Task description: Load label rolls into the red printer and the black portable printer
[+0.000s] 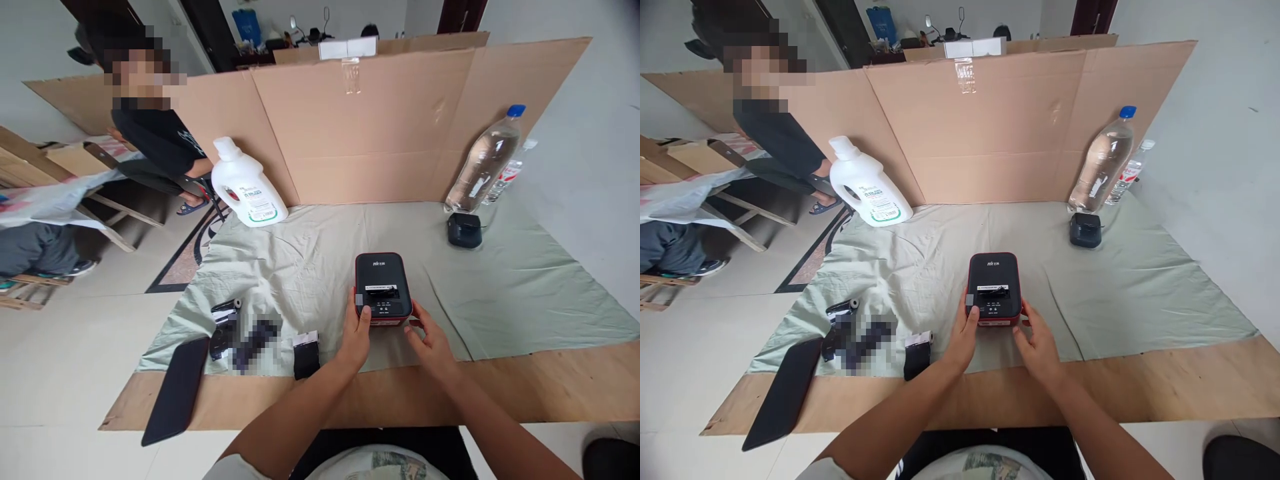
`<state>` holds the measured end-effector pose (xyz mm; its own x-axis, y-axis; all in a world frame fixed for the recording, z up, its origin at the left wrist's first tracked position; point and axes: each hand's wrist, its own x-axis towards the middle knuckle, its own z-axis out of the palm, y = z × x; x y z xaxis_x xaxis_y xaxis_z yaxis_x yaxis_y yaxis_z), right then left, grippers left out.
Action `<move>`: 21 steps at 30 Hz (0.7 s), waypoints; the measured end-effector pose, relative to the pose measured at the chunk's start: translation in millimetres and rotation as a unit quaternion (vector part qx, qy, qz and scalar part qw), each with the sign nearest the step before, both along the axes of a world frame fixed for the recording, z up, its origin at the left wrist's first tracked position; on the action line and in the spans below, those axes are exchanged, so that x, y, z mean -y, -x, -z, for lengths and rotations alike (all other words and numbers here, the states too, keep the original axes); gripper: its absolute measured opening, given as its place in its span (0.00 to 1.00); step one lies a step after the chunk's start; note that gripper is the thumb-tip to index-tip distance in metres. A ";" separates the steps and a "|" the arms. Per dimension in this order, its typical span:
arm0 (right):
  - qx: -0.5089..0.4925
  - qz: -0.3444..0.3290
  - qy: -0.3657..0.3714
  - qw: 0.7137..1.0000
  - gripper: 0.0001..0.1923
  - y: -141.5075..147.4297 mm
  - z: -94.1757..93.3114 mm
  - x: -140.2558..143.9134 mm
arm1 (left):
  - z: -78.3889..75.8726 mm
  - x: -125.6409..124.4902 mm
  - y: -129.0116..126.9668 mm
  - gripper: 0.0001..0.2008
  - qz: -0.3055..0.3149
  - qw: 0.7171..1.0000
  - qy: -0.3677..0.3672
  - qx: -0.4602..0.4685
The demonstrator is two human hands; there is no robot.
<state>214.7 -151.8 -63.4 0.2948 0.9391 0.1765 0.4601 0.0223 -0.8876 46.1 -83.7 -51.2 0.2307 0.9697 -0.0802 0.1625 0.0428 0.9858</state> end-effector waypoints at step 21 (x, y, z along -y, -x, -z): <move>0.238 0.077 -0.211 0.945 0.09 21.9 -8.2 -48.1 | 2.9 -82.6 13.9 0.24 0.161 0.977 -0.090 0.106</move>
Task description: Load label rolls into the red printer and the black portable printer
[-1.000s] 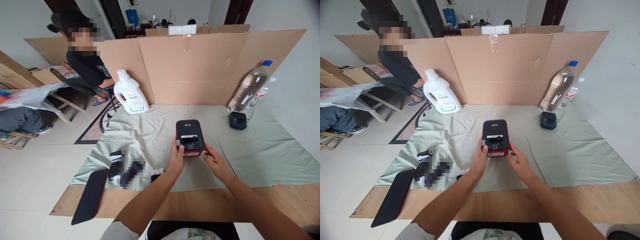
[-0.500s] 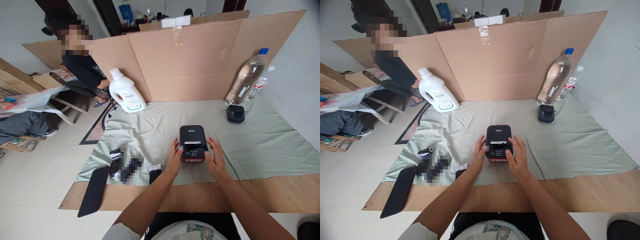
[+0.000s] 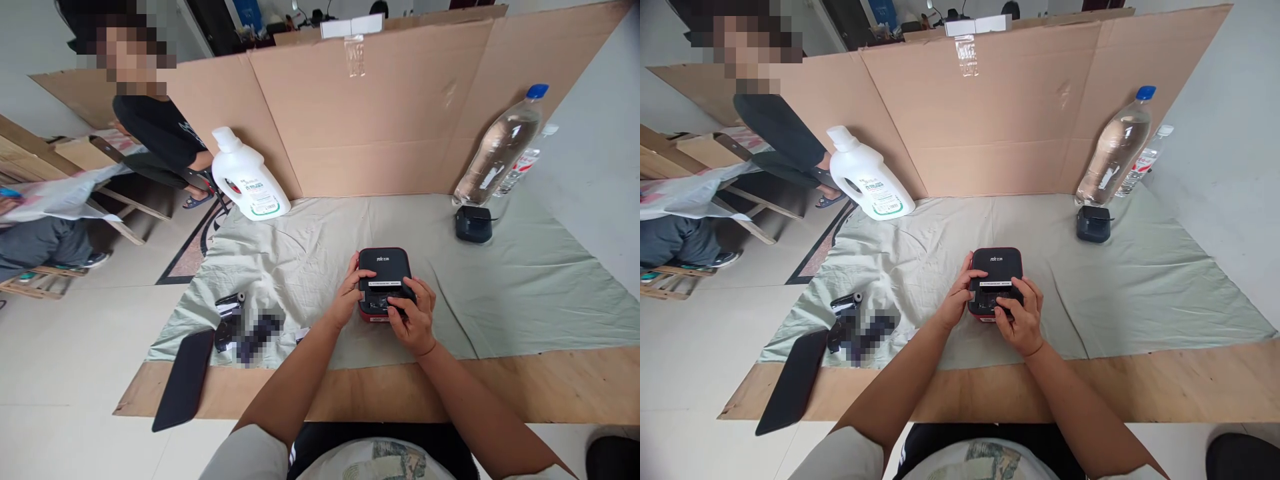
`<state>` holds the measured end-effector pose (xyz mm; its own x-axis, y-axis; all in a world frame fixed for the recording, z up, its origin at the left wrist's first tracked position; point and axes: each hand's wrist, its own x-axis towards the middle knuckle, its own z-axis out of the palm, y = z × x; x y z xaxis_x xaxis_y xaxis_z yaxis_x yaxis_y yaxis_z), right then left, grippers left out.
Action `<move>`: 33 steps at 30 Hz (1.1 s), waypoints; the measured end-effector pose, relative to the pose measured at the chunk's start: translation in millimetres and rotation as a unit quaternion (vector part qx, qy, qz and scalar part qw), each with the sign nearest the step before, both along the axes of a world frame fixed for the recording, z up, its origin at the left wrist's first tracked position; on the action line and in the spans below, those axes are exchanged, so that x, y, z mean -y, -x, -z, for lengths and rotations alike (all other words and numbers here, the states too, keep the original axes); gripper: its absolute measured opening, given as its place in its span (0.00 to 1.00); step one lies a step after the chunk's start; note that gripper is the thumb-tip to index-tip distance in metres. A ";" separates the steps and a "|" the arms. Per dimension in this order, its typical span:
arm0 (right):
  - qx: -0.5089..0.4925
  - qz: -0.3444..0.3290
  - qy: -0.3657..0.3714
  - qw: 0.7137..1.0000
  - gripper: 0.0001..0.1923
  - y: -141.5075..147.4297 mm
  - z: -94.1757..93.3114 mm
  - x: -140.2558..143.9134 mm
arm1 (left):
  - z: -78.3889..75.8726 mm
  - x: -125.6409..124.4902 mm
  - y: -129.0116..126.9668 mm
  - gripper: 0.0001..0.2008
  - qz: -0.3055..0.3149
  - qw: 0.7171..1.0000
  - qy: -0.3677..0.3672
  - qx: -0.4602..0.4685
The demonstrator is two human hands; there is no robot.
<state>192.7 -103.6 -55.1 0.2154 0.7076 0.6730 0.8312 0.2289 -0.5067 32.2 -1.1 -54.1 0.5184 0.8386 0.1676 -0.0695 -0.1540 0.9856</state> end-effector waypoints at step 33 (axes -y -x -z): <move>-0.046 -0.100 -0.111 0.988 0.13 -7.6 11.0 -7.1 | -67.8 -15.3 -42.2 0.06 -0.113 0.854 -0.218 -0.459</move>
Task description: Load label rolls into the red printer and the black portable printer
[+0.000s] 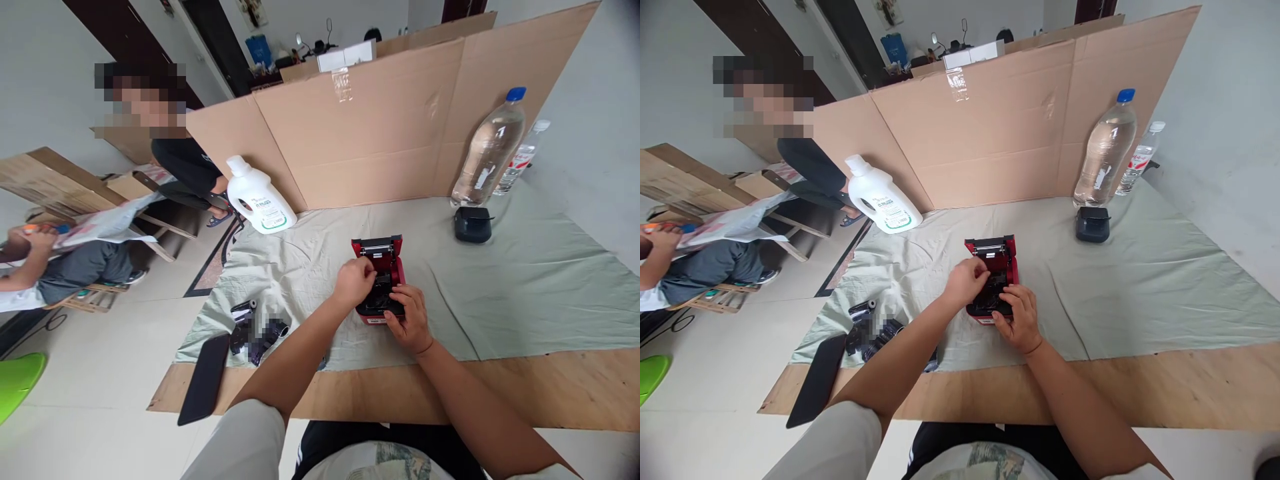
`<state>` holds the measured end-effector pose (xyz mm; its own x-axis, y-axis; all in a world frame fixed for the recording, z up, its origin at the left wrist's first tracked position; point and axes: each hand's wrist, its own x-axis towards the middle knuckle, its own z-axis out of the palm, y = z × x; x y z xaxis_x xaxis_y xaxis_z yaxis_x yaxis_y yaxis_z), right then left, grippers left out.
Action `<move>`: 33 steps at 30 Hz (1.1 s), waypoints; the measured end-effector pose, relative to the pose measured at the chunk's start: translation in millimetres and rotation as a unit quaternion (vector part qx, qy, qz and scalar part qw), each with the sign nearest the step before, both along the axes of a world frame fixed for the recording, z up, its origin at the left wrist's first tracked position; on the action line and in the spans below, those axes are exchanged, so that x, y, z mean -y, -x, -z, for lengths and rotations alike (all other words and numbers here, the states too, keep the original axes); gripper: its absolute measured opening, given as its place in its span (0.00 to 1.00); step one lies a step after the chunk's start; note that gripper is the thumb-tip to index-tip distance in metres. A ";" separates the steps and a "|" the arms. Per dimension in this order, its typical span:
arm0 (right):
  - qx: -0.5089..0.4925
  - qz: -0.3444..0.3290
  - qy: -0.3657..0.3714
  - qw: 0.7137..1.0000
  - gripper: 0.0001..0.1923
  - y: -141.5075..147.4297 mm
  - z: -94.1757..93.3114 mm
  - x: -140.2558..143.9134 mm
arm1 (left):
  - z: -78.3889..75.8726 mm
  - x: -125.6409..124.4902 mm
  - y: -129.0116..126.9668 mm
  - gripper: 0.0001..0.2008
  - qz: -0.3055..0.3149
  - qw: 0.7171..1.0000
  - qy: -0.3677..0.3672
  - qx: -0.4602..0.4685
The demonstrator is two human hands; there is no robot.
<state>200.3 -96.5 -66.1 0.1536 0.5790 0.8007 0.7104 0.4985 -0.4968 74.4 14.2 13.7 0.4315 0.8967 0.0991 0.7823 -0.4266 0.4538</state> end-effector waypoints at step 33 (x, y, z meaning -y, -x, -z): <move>-0.024 -0.022 0.021 0.999 0.20 -7.1 13.3 -2.2 | 23.2 -56.8 229.4 0.23 -0.091 0.966 0.225 -0.093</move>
